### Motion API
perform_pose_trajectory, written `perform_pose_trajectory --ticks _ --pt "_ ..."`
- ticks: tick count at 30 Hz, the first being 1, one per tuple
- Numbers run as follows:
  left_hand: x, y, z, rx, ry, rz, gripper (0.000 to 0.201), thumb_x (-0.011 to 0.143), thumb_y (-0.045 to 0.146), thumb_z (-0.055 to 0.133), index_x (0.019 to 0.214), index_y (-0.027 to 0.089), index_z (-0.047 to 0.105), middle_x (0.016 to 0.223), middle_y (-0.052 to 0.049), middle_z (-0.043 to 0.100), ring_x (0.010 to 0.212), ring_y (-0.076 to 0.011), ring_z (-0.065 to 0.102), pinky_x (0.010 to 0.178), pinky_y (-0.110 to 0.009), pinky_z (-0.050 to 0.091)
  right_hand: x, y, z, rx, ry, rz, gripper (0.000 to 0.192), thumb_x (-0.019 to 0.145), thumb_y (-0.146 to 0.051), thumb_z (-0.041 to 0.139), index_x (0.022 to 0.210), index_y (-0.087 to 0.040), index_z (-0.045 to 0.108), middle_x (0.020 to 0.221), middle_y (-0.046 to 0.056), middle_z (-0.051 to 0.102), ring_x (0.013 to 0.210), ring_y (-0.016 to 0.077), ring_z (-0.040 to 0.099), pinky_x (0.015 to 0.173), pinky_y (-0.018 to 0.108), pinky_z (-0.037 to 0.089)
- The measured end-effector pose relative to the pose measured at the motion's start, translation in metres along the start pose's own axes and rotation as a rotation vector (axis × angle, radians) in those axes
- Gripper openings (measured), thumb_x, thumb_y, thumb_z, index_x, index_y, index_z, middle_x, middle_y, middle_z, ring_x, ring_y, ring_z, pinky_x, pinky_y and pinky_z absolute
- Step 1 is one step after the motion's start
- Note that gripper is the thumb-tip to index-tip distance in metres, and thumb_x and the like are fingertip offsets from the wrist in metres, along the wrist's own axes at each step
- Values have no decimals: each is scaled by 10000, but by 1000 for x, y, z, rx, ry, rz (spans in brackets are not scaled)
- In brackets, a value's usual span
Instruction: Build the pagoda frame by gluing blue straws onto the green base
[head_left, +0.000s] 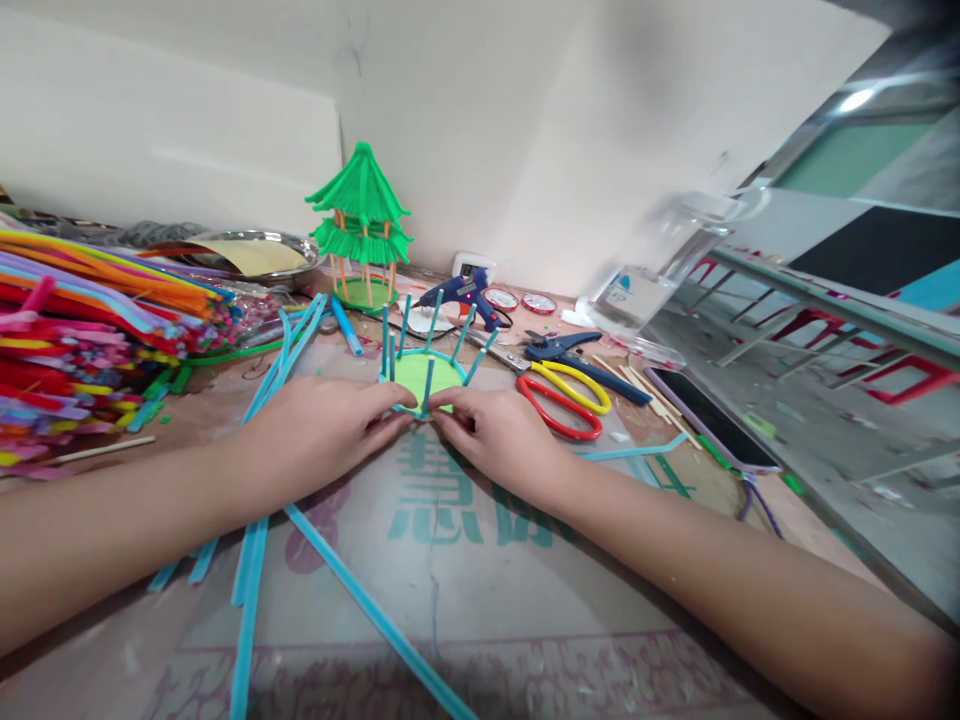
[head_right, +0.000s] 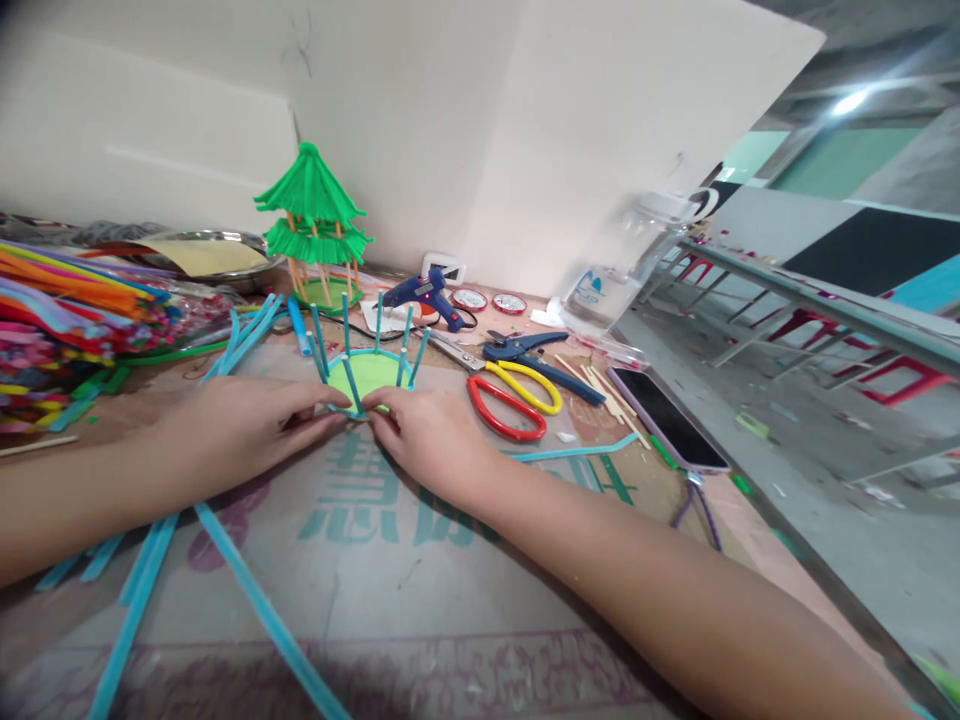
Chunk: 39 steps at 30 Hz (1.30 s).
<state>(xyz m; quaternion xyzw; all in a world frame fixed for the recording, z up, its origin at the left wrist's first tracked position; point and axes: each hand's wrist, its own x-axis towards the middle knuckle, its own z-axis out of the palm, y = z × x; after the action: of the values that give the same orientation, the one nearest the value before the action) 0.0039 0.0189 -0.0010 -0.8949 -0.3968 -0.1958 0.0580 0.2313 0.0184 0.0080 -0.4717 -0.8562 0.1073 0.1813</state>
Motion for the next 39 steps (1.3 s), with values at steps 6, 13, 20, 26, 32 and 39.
perform_pose_trajectory --ticks 6,13,20,26,32,39 --pt "6 -1 4 3 -78 -47 318 1001 400 488 1120 251 743 817 -32 782 725 -218 709 592 -302 376 -1 -1 0 -13 -1 14 248 969 -278 603 1142 -203 764 704 10 703 618 124 574 597 239 343" --pt "10 1 4 -55 -125 -82 340 993 426 481 1074 247 759 885 -40 796 770 -227 715 640 -309 422 1 0 2 33 11 4 215 954 -350 660 1083 -205 751 636 -26 641 573 105 527 587 238 310" --pt "10 1 6 -65 -107 -74 332 994 428 478 1048 246 750 847 -25 790 737 -221 702 615 -310 391 3 1 3 43 20 -6 186 944 -292 640 1073 -192 730 597 -49 587 555 100 494 584 239 290" --pt "11 2 6 -61 -108 -70 330 994 425 472 1034 248 748 845 -24 791 741 -223 710 624 -311 396 3 -1 5 46 18 16 190 925 -262 620 1061 -191 732 581 -53 568 541 100 478 575 243 276" --pt "13 4 4 -35 -140 -94 324 978 410 481 1046 242 749 849 -28 793 746 -221 715 612 -305 397 5 -1 3 49 -6 36 188 931 -272 612 1051 -202 739 563 -55 561 536 103 466 573 249 265" --pt "12 4 4 -43 -134 -90 308 984 405 491 1054 245 744 850 -27 790 747 -223 711 617 -311 393 4 0 3 47 3 25 195 934 -272 608 1050 -198 746 588 -44 586 545 102 479 572 249 266"
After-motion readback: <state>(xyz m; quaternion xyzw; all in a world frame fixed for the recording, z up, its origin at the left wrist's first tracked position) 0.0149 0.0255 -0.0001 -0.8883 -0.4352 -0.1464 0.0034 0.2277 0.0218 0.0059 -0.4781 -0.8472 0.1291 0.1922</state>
